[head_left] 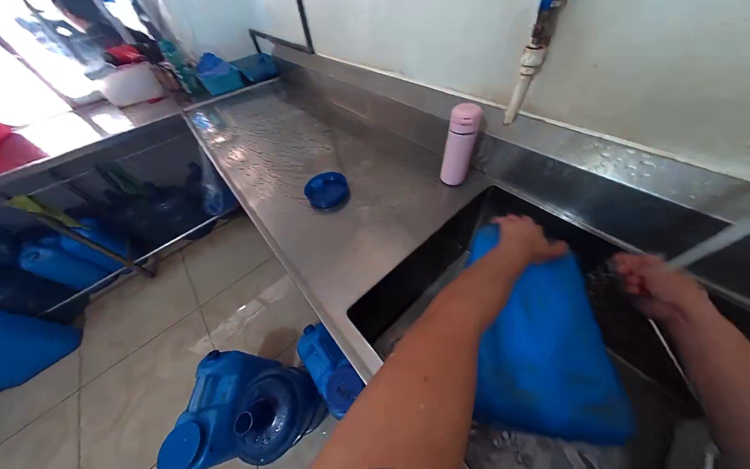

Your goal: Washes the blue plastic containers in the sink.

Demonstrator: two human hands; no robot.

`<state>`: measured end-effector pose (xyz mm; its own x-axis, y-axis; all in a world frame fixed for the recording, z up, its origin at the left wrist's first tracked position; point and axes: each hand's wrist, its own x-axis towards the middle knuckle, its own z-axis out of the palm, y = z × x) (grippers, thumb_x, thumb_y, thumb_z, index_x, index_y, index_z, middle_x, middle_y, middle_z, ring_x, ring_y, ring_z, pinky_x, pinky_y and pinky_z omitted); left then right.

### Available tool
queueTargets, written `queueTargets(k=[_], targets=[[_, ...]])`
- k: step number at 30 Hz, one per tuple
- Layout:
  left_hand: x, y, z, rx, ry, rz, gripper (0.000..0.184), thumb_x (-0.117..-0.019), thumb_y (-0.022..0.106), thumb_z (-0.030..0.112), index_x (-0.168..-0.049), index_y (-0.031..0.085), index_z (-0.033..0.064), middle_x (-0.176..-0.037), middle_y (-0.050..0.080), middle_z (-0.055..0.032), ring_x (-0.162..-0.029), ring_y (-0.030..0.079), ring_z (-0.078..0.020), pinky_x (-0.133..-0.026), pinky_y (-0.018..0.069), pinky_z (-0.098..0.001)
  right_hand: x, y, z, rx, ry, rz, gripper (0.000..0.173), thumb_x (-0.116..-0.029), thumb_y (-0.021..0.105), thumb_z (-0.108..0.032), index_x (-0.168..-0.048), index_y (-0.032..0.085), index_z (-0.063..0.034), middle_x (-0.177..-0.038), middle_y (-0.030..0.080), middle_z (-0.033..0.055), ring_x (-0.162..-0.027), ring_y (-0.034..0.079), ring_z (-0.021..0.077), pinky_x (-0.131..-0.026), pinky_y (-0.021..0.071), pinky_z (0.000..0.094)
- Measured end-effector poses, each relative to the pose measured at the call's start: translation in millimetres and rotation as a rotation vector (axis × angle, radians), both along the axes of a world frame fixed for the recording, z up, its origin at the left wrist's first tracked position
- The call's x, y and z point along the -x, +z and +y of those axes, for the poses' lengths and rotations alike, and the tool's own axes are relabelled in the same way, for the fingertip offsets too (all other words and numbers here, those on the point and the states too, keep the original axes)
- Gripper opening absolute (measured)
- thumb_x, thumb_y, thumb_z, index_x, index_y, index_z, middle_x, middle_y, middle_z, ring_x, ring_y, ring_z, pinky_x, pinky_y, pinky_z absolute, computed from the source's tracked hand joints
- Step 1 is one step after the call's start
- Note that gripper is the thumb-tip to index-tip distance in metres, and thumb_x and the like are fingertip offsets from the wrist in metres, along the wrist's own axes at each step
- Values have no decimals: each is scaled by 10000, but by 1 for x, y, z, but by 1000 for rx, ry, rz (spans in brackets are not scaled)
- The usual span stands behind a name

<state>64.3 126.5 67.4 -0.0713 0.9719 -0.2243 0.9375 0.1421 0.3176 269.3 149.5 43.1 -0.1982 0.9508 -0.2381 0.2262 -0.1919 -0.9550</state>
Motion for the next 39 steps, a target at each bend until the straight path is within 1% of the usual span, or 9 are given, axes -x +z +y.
queueTargets(k=[5, 9, 13, 19, 22, 28, 33, 36, 39], targets=[[-60, -25, -18, -178, -386, 8, 565, -1070, 456, 456, -1505, 510, 100, -1537, 456, -240, -1428, 411, -445, -1167, 226, -698, 11, 41, 0, 82, -110, -123, 501, -1118, 283, -486, -860, 482, -106, -584, 311, -74, -448, 285, 35, -461, 293, 194], [-95, -20, -22, -99, -546, -105, 578, -1056, 494, 452, -1531, 484, 123, -1569, 468, -166, -1491, 364, -361, -1228, 196, -592, 7, 67, -11, 129, 48, 16, 344, -1133, 335, -276, -1219, 575, -45, -955, 658, 14, -753, 650, 70, -697, 549, 232], [-79, -21, -6, -87, -324, -79, 588, -1039, 488, 515, -1415, 592, 76, -1452, 558, -217, -1397, 470, -394, -1182, 284, -609, -83, 38, -15, -150, -323, -156, 484, -1009, 573, -120, -1446, 465, 60, -1331, 613, 224, -1148, 638, 261, -992, 518, 447], [-45, -14, -30, 32, -332, -45, 688, -1063, 387, 575, -1464, 522, 33, -1444, 543, -258, -1400, 459, -401, -1163, 284, -613, -141, -11, -8, 16, -374, -24, 250, -1099, 311, -238, -1176, 478, -68, -881, 605, -27, -755, 628, 51, -730, 546, 246], [-11, 0, -77, 8, -288, -85, 713, -1072, 403, 533, -1467, 461, -59, -1406, 552, -309, -1366, 491, -434, -1154, 310, -588, -54, 14, -60, -85, -199, -644, 570, -1099, 391, -390, -1452, 436, 55, -1309, 590, 279, -1207, 596, 360, -1001, 467, 563], [158, -3, -158, -87, -297, -236, 504, -1007, 633, 367, -1283, 639, -55, -1262, 653, -285, -1219, 616, -444, -1010, 463, -626, 99, 73, -36, -576, 491, -945, 668, -1038, 496, -466, -1501, 464, 14, -1456, 494, 360, -1374, 420, 591, -1048, 226, 834], [428, -18, -147, -274, 91, 128, 712, -734, 885, 142, -1364, 602, -31, -1638, 299, -268, -1540, 149, -515, -1153, 105, -796, 142, 58, -7, -734, 640, -941, 870, -885, 439, -769, -1381, 634, -82, -1337, 634, 277, -1271, 544, 551, -1016, 295, 818], [488, -27, -160, -299, 224, -38, 232, -924, 693, 21, -1104, 680, -125, -1504, 490, -292, -1473, 359, -478, -1178, 254, -680, 146, 42, 49, -453, 336, -1006, 585, -1052, 498, -494, -1339, 639, -4, -1351, 573, 375, -1347, 445, 585, -1086, 167, 816], [455, -6, -170, -491, 539, -929, 350, -1117, 302, 114, -1351, 489, -68, -1218, 633, -169, -1084, 653, -207, -954, 536, -370, 170, 40, 26, -621, 389, -1014, 717, -1012, 463, -586, -1292, 653, 46, -1264, 619, 385, -1276, 516, 594, -1083, 194, 813]])
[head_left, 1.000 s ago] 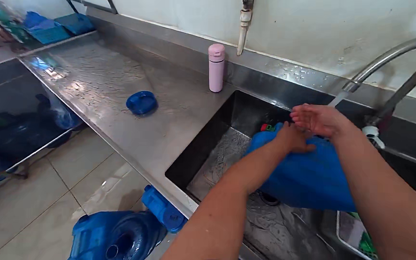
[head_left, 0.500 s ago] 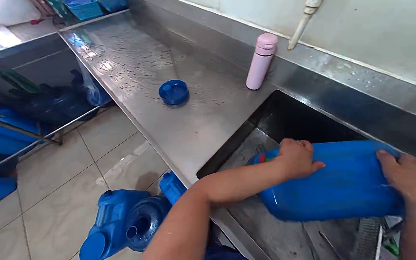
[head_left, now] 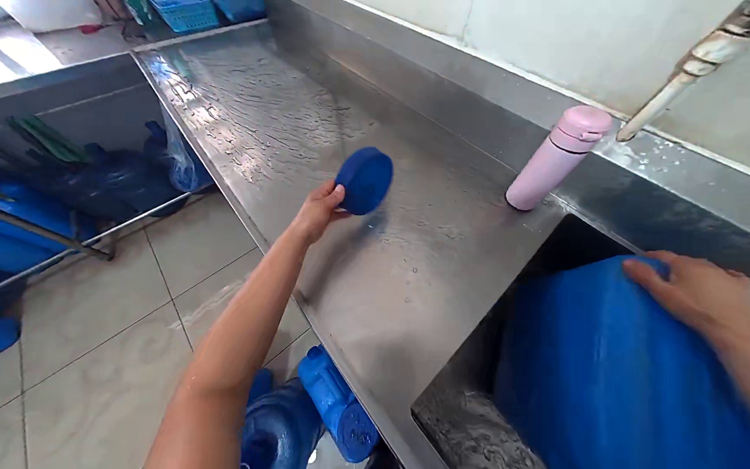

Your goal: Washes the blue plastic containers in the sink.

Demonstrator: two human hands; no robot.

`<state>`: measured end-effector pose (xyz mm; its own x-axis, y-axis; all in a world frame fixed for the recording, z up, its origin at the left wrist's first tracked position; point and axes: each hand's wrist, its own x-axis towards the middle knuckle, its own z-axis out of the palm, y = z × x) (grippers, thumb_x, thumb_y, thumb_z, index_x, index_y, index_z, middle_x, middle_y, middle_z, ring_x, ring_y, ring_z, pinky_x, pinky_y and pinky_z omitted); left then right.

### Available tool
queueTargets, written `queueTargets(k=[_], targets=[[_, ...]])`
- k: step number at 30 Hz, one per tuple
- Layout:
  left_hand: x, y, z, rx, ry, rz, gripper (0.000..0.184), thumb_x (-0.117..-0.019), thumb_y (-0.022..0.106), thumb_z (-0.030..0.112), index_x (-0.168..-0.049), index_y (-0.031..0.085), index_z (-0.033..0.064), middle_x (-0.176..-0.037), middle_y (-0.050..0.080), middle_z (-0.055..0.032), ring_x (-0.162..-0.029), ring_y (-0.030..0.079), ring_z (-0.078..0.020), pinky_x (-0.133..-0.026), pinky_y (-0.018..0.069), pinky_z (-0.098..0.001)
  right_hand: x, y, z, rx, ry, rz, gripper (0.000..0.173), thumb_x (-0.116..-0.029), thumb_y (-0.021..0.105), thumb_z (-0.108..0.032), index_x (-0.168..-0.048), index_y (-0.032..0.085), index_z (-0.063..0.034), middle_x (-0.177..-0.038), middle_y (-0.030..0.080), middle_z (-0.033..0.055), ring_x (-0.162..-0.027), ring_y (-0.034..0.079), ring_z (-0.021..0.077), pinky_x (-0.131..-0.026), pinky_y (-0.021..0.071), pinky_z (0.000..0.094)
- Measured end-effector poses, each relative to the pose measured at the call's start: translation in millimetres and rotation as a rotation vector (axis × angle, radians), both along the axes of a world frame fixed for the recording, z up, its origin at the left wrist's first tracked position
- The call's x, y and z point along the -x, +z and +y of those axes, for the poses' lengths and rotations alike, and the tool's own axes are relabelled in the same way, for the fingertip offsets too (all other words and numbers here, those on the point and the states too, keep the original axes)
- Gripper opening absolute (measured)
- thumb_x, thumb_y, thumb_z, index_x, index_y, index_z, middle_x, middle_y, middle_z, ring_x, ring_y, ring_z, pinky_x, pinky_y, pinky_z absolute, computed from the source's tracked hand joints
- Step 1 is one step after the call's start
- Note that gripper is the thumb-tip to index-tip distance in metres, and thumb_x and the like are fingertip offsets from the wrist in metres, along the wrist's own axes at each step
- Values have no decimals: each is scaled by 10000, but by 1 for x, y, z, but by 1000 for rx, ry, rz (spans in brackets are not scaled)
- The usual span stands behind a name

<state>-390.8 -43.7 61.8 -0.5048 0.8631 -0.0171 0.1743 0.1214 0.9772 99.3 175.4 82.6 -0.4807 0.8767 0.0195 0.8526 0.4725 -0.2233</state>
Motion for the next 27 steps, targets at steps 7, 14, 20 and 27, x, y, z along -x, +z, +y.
queueTargets(k=[7, 14, 20, 27], targets=[[-14, 7, 2, -94, 14, -407, 336, -1129, 235, 230, -1326, 455, 70, -1087, 648, -71, -910, 688, -153, -801, 587, -330, 5, -2, 16, 60, -114, -32, 600, -1050, 493, -486, -1310, 642, 34, -1303, 600, 381, -1316, 485, 583, -1090, 190, 800], [24, -59, 9, 97, -17, 993, 336, -952, 658, 42, -1265, 639, -80, -1578, 357, -339, -1480, 263, -575, -1161, 244, -721, 2, 2, 8, 46, -119, -56, 607, -1069, 445, -481, -1324, 629, 39, -1319, 597, 371, -1324, 484, 571, -1088, 237, 771], [-26, -88, -49, 111, 217, 842, 614, -969, 618, 227, -1460, 447, -99, -1639, 148, -373, -1507, 196, -567, -1198, 248, -665, -64, 6, 3, 47, -258, -35, 591, -1090, 411, -462, -1294, 630, 47, -1236, 589, 438, -1211, 519, 654, -946, 345, 827], [-69, -81, -83, 320, 155, 786, 638, -1022, 559, 287, -1512, 378, -80, -1636, 99, -395, -1485, 180, -617, -1170, 206, -733, -205, -37, -93, 394, -539, 149, 635, -1123, 280, -459, -1479, 462, 34, -1419, 508, 372, -1346, 490, 499, -1097, 351, 677]])
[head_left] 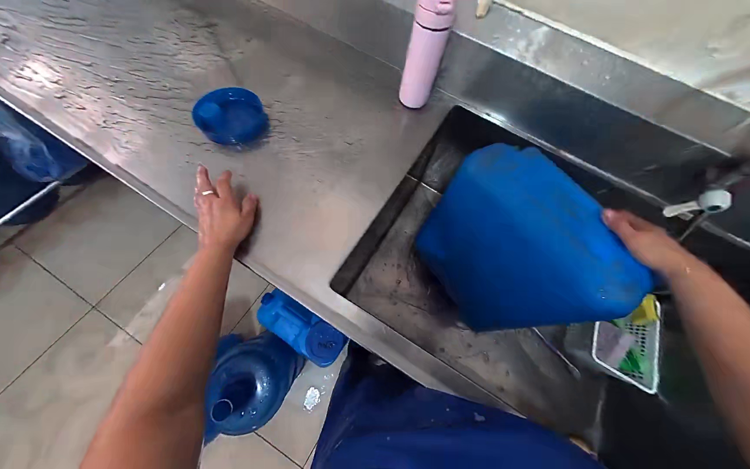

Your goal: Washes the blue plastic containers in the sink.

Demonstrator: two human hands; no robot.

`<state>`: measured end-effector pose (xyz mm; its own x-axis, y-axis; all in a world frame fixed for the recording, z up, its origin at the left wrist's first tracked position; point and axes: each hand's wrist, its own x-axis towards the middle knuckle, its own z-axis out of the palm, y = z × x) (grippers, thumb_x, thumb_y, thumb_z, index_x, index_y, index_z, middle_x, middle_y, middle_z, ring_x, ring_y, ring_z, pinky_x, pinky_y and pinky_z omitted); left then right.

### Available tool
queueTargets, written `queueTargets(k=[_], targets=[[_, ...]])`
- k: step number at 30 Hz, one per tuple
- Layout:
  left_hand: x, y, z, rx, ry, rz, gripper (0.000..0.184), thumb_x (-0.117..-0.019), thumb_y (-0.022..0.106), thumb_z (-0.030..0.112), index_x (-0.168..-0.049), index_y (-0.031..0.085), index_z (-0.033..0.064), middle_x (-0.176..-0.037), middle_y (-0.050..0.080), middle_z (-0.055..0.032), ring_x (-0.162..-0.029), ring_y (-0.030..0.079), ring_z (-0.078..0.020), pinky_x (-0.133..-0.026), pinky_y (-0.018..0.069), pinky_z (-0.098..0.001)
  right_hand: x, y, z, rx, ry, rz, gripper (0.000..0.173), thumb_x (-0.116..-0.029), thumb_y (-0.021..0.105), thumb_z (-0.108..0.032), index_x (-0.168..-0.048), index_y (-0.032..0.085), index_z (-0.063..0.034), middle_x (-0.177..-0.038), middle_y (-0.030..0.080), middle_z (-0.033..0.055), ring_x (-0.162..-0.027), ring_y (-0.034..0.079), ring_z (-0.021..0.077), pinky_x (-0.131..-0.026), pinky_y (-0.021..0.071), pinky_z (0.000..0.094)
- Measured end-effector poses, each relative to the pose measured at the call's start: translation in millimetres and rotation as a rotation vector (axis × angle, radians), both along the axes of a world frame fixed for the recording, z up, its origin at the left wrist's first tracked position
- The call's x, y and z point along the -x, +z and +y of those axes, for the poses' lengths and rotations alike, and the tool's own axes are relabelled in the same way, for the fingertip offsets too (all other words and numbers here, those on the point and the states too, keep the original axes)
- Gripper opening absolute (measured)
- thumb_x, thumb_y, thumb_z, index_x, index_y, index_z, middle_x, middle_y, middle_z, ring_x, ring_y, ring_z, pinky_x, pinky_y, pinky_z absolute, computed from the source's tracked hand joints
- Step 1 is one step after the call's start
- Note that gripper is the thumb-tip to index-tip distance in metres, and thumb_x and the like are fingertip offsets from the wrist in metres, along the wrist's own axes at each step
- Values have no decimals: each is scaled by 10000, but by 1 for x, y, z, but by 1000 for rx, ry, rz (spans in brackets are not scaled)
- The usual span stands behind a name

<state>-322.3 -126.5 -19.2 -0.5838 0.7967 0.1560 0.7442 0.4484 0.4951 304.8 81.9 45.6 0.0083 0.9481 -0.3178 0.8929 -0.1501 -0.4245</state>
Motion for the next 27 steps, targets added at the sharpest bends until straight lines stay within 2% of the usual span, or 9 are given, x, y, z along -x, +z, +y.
queueTargets(k=[6, 10, 12, 14, 17, 19, 23, 25, 27], targets=[[-51, -3, -1, 165, -41, 67, 755, -1038, 465, 463, -1556, 312, -64, -1625, 130, -407, -1504, 96, -620, -1174, 89, -761, -117, -117, -146, 60, -565, 558, 613, -1116, 152, -448, -1551, 338, -58, -1459, 505, 186, -1265, 551, 232, -1050, 458, 470], [-117, 1, 3, 25, -223, -8, 597, -1021, 571, 253, -1479, 424, -100, -1612, 218, -386, -1493, 203, -588, -1187, 179, -720, -137, -128, -139, 53, -629, 670, 520, -1133, 242, -351, -1502, 402, -22, -1379, 566, 180, -1183, 591, 206, -1017, 482, 424], [-186, 8, 7, -80, -457, -44, 429, -956, 627, 85, -1321, 570, -134, -1520, 389, -383, -1417, 380, -558, -1150, 317, -668, -114, -93, -110, 41, -520, 572, 602, -1126, 224, -422, -1531, 383, -6, -1481, 502, 202, -1309, 534, 227, -1104, 424, 435], [-272, 11, 10, -10, -804, -77, 302, -947, 652, 98, -1204, 695, -54, -1351, 605, -279, -1303, 561, -420, -1114, 433, -557, -75, -49, -77, 0, -315, 348, 642, -1116, 316, -466, -1423, 503, 67, -1380, 550, 325, -1284, 553, 394, -1091, 409, 567], [-406, 28, 7, 337, -1399, -300, 327, -997, 634, 129, -1285, 669, -22, -1319, 657, -232, -1276, 608, -367, -1108, 445, -523, -12, -5, -29, -144, 281, 65, 567, -1044, 533, -497, -1387, 611, -52, -1223, 647, 355, -1187, 588, 569, -983, 401, 771], [-469, 35, 7, 592, -1592, -395, 460, -1010, 652, 180, -1416, 566, -19, -1429, 572, -255, -1353, 538, -394, -1141, 401, -545, 32, 28, -11, -203, 670, -104, 601, -981, 607, -563, -1426, 599, -160, -1233, 683, 268, -1172, 621, 519, -957, 433, 748], [-500, 37, 18, 659, -1417, -634, 613, -1043, 602, 203, -1538, 363, -69, -1561, 383, -325, -1454, 403, -438, -1193, 337, -543, 70, 55, -3, -307, 1091, -284, 678, -916, 654, -616, -1442, 593, -194, -1293, 661, 209, -1216, 604, 440, -979, 444, 657], [-481, 44, 17, 492, -1150, -823, 655, -1044, 594, 209, -1549, 304, -91, -1577, 334, -351, -1452, 409, -435, -1189, 366, -514, 53, 41, 2, -284, 896, -257, 664, -935, 629, -616, -1408, 611, -151, -1253, 678, 226, -1190, 625, 450, -976, 460, 664], [-456, 55, 2, 319, -988, -913, 699, -1040, 572, 266, -1556, 264, -92, -1609, 181, -397, -1487, 307, -482, -1195, 337, -523, 30, 21, 0, -71, 389, -138, 700, -1004, 525, -609, -1463, 543, -80, -1296, 628, 323, -1235, 573, 533, -1013, 412, 719]])
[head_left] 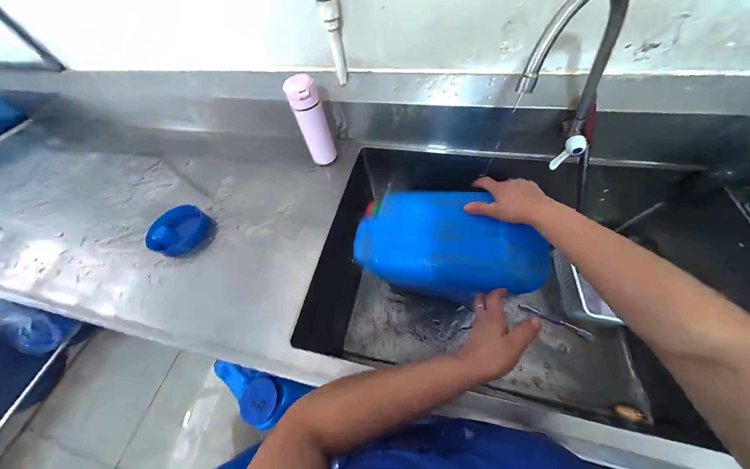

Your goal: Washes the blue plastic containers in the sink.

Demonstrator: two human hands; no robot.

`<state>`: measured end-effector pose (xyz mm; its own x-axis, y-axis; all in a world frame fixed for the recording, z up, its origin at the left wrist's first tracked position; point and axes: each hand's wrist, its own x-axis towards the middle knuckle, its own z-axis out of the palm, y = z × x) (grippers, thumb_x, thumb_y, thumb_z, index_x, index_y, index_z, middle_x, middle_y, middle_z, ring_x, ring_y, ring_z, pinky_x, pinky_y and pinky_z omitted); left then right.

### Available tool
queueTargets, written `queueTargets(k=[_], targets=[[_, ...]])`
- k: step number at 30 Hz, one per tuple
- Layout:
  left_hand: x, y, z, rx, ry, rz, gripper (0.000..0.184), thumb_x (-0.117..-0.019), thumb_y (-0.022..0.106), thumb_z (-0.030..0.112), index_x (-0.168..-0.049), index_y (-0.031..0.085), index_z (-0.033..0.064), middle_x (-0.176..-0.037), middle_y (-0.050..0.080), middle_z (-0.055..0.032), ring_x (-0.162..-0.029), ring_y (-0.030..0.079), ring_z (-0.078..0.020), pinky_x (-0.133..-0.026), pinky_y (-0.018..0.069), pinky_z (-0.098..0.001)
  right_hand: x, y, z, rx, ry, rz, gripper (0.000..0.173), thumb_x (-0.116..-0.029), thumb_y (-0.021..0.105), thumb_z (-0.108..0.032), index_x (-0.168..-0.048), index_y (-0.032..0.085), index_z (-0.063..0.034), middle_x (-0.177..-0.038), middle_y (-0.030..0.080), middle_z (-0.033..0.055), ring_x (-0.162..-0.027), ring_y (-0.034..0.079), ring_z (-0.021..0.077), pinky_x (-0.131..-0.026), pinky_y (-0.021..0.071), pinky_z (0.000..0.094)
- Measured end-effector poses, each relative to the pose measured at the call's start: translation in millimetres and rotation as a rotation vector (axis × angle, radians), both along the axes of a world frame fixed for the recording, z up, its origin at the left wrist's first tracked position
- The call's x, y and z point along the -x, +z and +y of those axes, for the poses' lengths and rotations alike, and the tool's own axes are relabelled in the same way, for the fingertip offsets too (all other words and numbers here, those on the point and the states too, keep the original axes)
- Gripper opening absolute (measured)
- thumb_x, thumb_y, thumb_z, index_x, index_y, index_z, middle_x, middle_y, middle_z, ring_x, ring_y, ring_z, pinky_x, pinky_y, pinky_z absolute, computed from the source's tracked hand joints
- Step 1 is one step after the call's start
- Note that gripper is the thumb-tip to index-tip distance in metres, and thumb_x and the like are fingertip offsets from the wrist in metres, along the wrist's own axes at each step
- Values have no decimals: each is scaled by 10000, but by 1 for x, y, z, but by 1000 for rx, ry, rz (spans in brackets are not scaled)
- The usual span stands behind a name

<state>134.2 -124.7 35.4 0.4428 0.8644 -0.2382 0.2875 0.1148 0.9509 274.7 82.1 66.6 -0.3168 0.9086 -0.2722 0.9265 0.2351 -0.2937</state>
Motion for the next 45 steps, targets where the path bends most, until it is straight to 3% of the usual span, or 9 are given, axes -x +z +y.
queueTargets(k=[6, 11, 19, 23, 26, 33, 36, 40, 45], targets=[[55, 71, 82, -438, -126, 426, 735, -1034, 495, 493, -1609, 319, 70, -1672, 26, -339, -1497, 9, -638, -1114, 94, -814, 29, -20, -99, -171, -573, 366, 567, -1112, 288, -270, -1647, 206, -102, -1682, 163, 276, -1545, 152, 510, -1123, 95, 821], [12, 95, 217, -689, -300, 971, 733, -942, 604, 642, -1469, 563, 133, -1545, 399, -315, -1437, 333, -537, -1061, 295, -758, 58, -11, -126, -364, -488, 325, 599, -1033, 499, -365, -1445, 500, 70, -1385, 560, 315, -1316, 515, 494, -1095, 305, 700], [106, 29, 136, -1281, -1043, 238, 415, -721, 755, -80, -1098, 779, 89, -1371, 666, -118, -1403, 508, -380, -1191, 275, -651, 14, -20, -115, -542, 149, 397, 562, -1021, 439, -472, -1209, 733, -31, -1250, 705, 200, -1182, 635, 455, -926, 467, 689], [185, 16, 144, -1385, -596, 257, 219, -763, 712, -58, -930, 752, 77, -1417, 643, -82, -1449, 459, -365, -1172, 321, -632, 56, -20, -93, -880, 340, 384, 575, -1056, 336, -591, -1164, 661, -129, -1180, 677, 164, -1133, 642, 337, -938, 493, 502], [266, 11, 161, -1107, -28, 582, 443, -834, 775, 183, -1248, 717, 37, -1489, 550, -212, -1459, 400, -466, -1142, 300, -708, 91, 6, -8, -694, 283, 393, 637, -1046, 310, -501, -1179, 728, -39, -1338, 657, 221, -1331, 529, 494, -1061, 292, 769], [611, -25, 144, -276, 616, 1245, 703, -1046, 442, 549, -1546, 445, 55, -1620, 323, -293, -1540, 136, -529, -1172, 54, -780, 98, 6, 101, -173, -668, 92, 670, -1061, 344, -606, -1435, 595, -110, -1492, 539, 223, -1480, 370, 429, -1171, 176, 719], [682, -15, 145, -124, 712, 1316, 741, -1053, 408, 581, -1560, 413, 41, -1620, 298, -317, -1534, 114, -553, -1140, 33, -815, 111, 14, 72, -276, -435, 135, 590, -1062, 432, -529, -1363, 641, -66, -1400, 605, 239, -1401, 463, 444, -1150, 237, 699], [630, 20, 186, -390, 754, 1189, 803, -1011, 566, 486, -1544, 359, -77, -1627, 135, -403, -1531, 50, -576, -1154, -2, -795, 102, 16, 67, -377, -265, 247, 510, -1062, 449, -412, -1291, 684, -22, -1343, 633, 268, -1321, 535, 480, -1097, 313, 726], [380, 53, 209, -796, 117, 644, 579, -966, 667, 207, -1442, 514, -85, -1581, 365, -326, -1483, 349, -483, -1208, 293, -596, 121, 30, 58, -284, -378, 104, 691, -999, 506, -597, -1378, 611, -29, -1408, 589, 251, -1399, 465, 439, -1148, 253, 681]])
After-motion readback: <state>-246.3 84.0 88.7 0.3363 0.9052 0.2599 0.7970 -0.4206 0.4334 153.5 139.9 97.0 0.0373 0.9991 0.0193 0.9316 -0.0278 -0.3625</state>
